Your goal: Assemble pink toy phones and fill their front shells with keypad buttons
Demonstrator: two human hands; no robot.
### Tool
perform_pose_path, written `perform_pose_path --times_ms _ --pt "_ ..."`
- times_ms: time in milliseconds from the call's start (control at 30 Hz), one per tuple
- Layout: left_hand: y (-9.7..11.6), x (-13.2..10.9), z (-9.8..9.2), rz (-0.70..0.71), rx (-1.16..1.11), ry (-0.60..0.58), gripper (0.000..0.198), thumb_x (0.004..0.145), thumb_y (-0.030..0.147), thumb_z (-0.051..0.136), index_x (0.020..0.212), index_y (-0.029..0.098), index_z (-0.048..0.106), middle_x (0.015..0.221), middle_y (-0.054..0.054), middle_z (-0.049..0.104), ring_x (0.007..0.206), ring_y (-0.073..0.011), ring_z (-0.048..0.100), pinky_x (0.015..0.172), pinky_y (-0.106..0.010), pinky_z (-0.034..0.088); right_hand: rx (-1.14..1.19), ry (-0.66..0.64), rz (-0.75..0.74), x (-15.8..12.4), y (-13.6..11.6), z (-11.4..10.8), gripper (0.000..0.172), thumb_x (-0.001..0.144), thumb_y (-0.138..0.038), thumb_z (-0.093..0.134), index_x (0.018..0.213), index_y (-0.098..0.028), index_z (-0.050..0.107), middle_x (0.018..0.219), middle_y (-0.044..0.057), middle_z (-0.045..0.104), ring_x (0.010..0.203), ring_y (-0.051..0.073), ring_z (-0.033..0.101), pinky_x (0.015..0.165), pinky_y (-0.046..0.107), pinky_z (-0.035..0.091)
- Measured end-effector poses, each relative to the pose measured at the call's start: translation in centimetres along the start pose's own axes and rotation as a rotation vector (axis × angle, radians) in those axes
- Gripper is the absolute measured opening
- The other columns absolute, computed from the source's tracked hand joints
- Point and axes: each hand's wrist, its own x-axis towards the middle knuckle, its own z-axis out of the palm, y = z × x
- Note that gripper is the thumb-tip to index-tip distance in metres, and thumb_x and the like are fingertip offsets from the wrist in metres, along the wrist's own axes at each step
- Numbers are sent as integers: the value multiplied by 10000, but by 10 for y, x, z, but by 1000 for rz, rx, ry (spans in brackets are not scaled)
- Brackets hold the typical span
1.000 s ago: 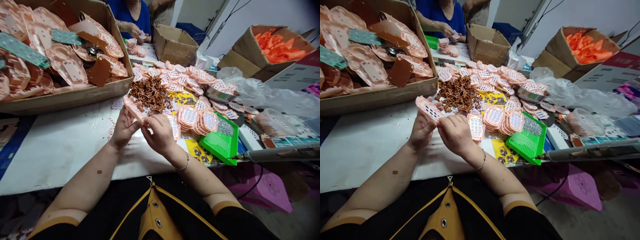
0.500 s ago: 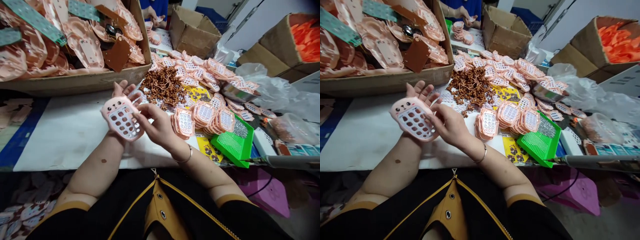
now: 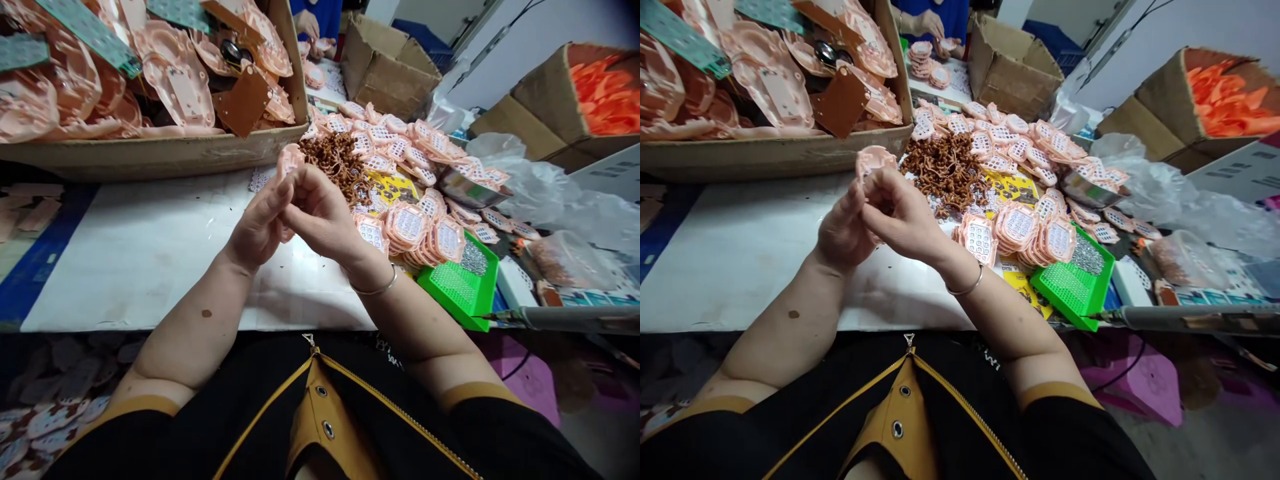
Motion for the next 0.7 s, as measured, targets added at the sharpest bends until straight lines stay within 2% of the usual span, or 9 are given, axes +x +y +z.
perform_pose_path --times_ms 100,167,233,267,333,400,467,567,700 --pt "15 5 -2 118 28 -24 95 889 293 672 926 210 697 953 -64 710 1237 -286 624 911 -334 561 32 -41 -89 2 3 -6 335 874 -466 712 1067 -236 562 958 -9 644 864 109 637 783 262 580" --pt "27 9 -5 303 39 167 92 927 292 610 973 232 663 982 -32 704 1163 -245 654 854 -324 560 -35 71 -117 -2 12 -9 300 941 -391 637 1184 -241 545 1027 9 660 936 115 642 843 273 569" --pt "37 12 -6 434 60 379 144 973 336 534 1014 229 620 1041 -31 681 1063 -224 680 792 -339 558 -223 103 -78 -11 25 -6 207 978 -300 566 1170 -221 564 980 15 662 867 111 634 794 265 562" --pt "41 12 -6 475 79 458 173 986 368 504 1017 230 603 1080 -33 669 1043 -221 682 788 -349 557 -349 38 -38 -15 33 0 176 980 -265 553 1140 -199 585 963 25 663 833 115 629 771 268 558" --pt "44 12 -7 505 131 542 171 983 408 495 1004 263 584 1136 -15 659 1052 -215 678 814 -358 558 -630 -218 42 -25 46 17 161 979 -231 546 1089 -147 626 1002 79 673 847 149 635 791 312 559" --pt "41 11 -6 515 174 548 153 959 433 526 996 297 585 1149 7 670 1045 -210 678 816 -356 565 -926 -459 64 -31 54 36 189 998 -201 493 1059 -107 645 1041 142 672 914 207 637 831 381 552" --pt "35 10 -6 532 200 519 156 931 435 560 1015 309 597 1140 14 684 999 -208 684 786 -357 570 -1147 -603 52 -34 56 51 240 1003 -128 414 1050 -86 645 1025 171 671 940 245 631 826 412 545" --pt "25 10 -6 543 197 479 229 880 481 619 1033 311 624 1106 26 705 953 -204 692 743 -330 566 -1278 -687 41 -37 52 54 275 985 -72 367 1053 -68 633 967 177 675 917 259 633 777 394 544" --pt "17 11 -5 442 158 396 402 821 635 656 1048 303 670 1087 24 730 881 -193 706 698 -293 571 -1289 -677 55 -47 47 33 260 985 -90 380 1056 -67 629 923 150 675 856 242 632 740 367 538"
